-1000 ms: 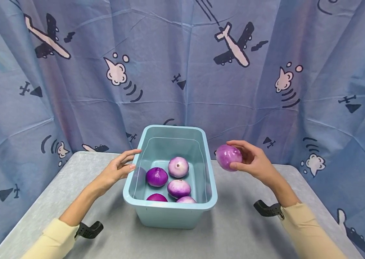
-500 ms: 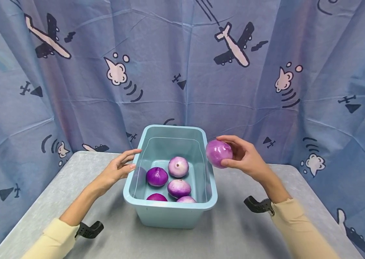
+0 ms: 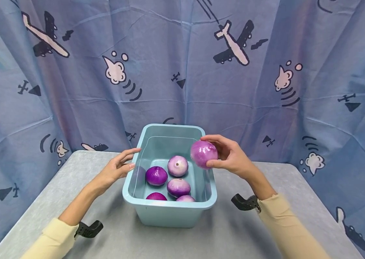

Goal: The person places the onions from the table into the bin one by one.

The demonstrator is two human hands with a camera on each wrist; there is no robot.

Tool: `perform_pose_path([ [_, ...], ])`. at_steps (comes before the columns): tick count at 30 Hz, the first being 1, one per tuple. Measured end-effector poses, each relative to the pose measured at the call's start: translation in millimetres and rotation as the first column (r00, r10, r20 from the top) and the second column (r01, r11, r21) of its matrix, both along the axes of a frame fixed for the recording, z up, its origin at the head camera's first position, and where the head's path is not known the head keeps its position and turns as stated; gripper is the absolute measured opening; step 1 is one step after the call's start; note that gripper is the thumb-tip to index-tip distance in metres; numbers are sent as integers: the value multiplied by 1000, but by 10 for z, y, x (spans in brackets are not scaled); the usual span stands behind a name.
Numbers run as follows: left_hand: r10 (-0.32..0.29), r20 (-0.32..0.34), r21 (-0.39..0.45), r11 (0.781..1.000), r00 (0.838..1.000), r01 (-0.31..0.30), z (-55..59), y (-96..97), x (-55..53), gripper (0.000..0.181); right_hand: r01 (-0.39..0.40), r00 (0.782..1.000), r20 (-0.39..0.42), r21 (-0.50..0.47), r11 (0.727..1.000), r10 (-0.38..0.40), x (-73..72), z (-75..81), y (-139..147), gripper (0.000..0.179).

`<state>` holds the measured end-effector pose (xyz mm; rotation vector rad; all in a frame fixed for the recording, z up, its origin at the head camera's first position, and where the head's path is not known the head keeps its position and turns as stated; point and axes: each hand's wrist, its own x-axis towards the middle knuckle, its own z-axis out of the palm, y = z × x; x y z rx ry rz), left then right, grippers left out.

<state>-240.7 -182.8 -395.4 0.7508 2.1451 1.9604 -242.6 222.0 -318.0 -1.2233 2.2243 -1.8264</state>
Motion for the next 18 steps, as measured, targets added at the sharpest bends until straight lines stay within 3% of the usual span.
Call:
perform_pose_path([
  [11,6,-2,-9,1000,1000,-6,13,-17,11,55,-38,999,-7,40,998,39,-59,-23,-165,65],
  [18,14,7,-11,1000,1000,-14,6,-23,1,55,-36,999,-10,33,999,36,-65,-68,-91,61],
])
